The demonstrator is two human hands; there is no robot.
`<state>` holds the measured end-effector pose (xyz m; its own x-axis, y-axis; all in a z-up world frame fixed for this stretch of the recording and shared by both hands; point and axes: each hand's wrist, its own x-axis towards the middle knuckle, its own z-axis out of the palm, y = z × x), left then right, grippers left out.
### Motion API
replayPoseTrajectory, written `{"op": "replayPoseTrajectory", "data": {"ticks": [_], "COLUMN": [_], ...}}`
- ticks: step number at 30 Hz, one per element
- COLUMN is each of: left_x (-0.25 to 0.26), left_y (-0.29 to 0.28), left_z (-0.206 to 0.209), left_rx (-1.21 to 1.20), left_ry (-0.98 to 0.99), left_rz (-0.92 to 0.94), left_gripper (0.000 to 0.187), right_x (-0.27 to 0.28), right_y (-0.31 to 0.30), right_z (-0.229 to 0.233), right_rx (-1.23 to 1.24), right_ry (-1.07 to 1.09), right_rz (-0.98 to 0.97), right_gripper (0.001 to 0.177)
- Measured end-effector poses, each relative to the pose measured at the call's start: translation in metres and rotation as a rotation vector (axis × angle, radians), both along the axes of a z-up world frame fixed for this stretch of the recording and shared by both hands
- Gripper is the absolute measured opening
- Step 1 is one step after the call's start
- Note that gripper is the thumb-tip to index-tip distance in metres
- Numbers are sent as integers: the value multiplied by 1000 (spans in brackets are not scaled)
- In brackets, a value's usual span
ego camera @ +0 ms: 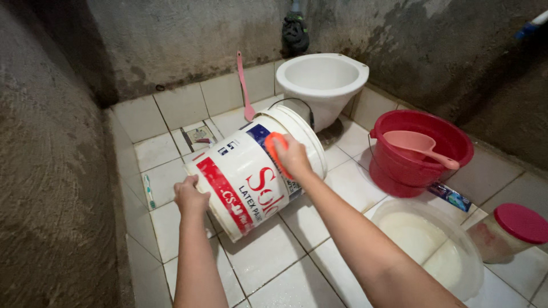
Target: The person scrubs the exterior and interior of a white paint bucket using an orange scrubber. They then pour water from a pink scoop into the bucket and continue scrubbing the inside surface.
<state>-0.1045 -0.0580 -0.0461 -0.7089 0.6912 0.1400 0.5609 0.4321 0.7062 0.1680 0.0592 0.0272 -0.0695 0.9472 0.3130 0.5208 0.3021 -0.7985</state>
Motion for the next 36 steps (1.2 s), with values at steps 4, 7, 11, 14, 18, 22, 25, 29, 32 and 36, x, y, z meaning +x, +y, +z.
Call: {"op": "replayPoseTrajectory", "data": {"ticks": [4, 7, 11, 14, 18, 22, 25, 29, 32, 36], "left_x": [-2, 0, 9, 18, 29, 37, 36, 39, 38, 28], "left_y": [3, 2, -1, -6, -15, -21, -21, -22, -21, -19], "left_z": [8, 18, 38, 59, 82, 83, 81, 80, 84, 80], "left_rx": [-24, -75, -144, -256, -453, -517, -547, -553, -585, -561], "left_ry": [9, -3, -39, -56, 100, 210, 275, 276, 266, 283], "left_rz": [-41, -46, -39, -41, -100, -148, -227, -271, -296, -324], "left_gripper": [65, 65, 59, 54, 74, 98, 113, 126, 134, 145], "right_x": [-3, -19, -58, -68, -59, -34, -18, 2, 9, -8], "right_y": [11, 9, -17, -38, -46, -38, -18, 17, 25, 26], "right_z": [-10, -23, -23, -10, 11, 20, 25, 28, 22, 13], "right_rx": [107, 92, 58, 92, 51, 155, 122, 125, 415, 316], "right_ry": [88, 87, 53, 24, -357, -634, -708, -610, -436, -422], "right_rz": [-60, -88, 21, 142, 188, 274, 245, 136, 6, -136], "right_gripper": [42, 41, 41, 41, 50, 70, 69, 69, 71, 68]}}
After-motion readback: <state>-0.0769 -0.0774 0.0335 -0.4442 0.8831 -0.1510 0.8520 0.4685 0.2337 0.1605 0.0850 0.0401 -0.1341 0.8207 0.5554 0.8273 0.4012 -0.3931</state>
